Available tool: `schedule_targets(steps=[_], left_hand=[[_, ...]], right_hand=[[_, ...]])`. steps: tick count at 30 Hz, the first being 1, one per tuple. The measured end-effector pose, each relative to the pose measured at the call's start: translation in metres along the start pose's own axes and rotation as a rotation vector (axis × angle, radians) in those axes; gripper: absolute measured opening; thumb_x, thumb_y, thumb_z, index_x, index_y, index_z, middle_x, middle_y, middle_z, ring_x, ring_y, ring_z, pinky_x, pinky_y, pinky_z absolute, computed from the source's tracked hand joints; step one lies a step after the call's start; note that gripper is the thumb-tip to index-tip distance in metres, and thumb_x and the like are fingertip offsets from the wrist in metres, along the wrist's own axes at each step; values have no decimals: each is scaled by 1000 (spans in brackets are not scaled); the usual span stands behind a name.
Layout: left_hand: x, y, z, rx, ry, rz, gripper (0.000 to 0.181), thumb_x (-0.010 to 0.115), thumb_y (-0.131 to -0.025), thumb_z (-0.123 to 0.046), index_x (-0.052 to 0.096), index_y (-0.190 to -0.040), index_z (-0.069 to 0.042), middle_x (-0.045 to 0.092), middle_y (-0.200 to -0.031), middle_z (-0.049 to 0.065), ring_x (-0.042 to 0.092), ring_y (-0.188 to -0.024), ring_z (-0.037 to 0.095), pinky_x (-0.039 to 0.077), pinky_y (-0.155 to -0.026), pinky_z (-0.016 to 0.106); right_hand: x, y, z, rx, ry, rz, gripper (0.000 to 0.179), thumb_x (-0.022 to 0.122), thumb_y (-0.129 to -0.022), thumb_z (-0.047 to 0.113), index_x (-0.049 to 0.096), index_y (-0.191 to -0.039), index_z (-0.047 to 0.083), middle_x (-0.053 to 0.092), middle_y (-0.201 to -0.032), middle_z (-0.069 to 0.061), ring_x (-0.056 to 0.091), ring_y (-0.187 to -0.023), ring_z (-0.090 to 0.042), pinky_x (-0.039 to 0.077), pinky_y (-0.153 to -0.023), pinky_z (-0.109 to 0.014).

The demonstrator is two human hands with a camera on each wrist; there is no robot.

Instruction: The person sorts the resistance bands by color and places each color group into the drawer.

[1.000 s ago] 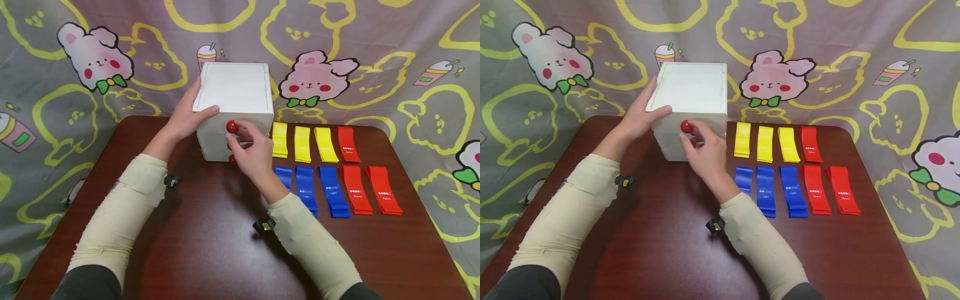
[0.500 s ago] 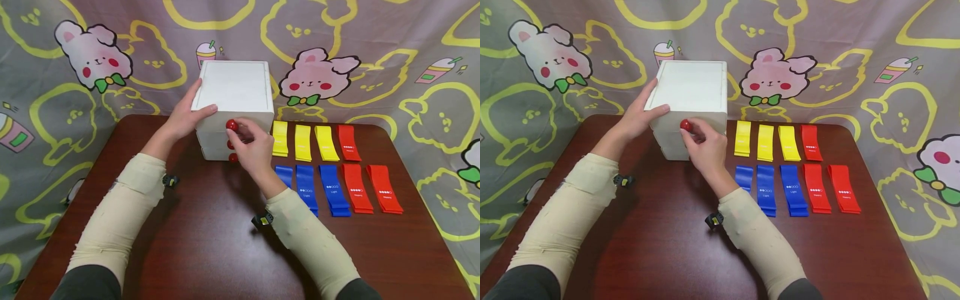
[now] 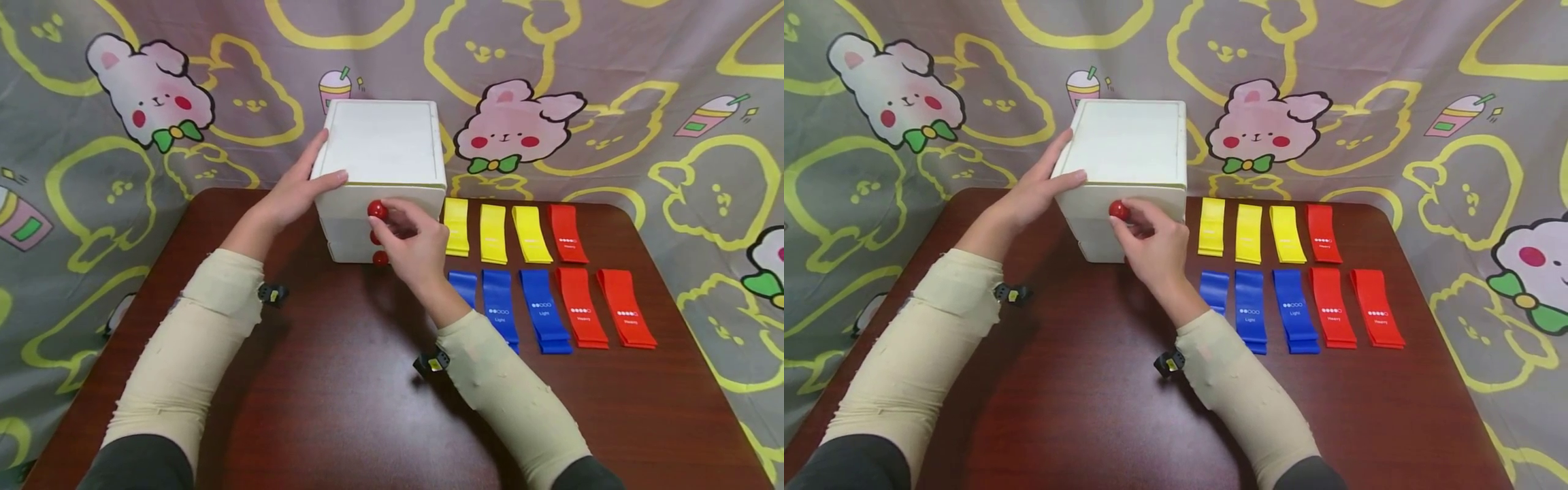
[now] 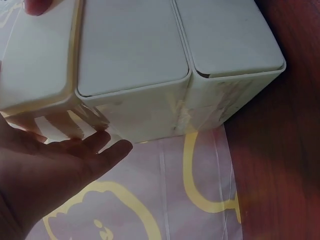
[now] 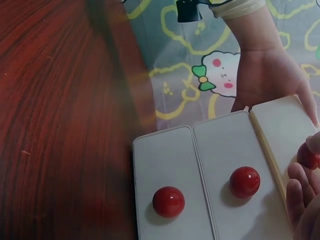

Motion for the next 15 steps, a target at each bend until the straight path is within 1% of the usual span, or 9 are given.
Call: schedule_targets(steps=[3,7,11,15], left_hand=[[0,-1,0,-3,12,13,87,59,-95,-50,5,-161,-37,7,-165,-7,12,-146,13,13,-116,48],[-1,-1,0,-4,27,17,83,56,-96,-50,5,-161,-38,4,-165,-10,9,-146,10,10,-116,48],[-1,-2,2,1,43,17,82,56,-96,-49,6,-160,-40,3,-165,-11,8,-146,11,10,-116,48],[-1,-2,3,16,61,13,82,57,-96,-47,7,-160,-40,4,-165,-10,10,-146,12,11,-116,49]], right_hand=[[0,1,0,2,-5,4,30,82,-86,21,75,-113,9,75,-100,0,69,-78,-11,57,-71,-30],[-2,4,2,-3,-8,6,30,82,-86,21,75,-112,9,75,-100,0,69,-79,-11,57,-72,-30],[-4,8,6,-20,-19,9,29,83,-85,18,76,-111,8,75,-99,0,69,-78,-11,57,-71,-31],[-5,11,9,-39,-29,20,29,83,-85,17,75,-111,8,75,-100,-1,70,-79,-12,57,-70,-31]])
Point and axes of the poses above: each hand's wrist, its own y-axis away from the middle knuckle, its own x-axis out of the palm, z = x × y, the point moved 7 cm from there along -y, towards the middle knuckle
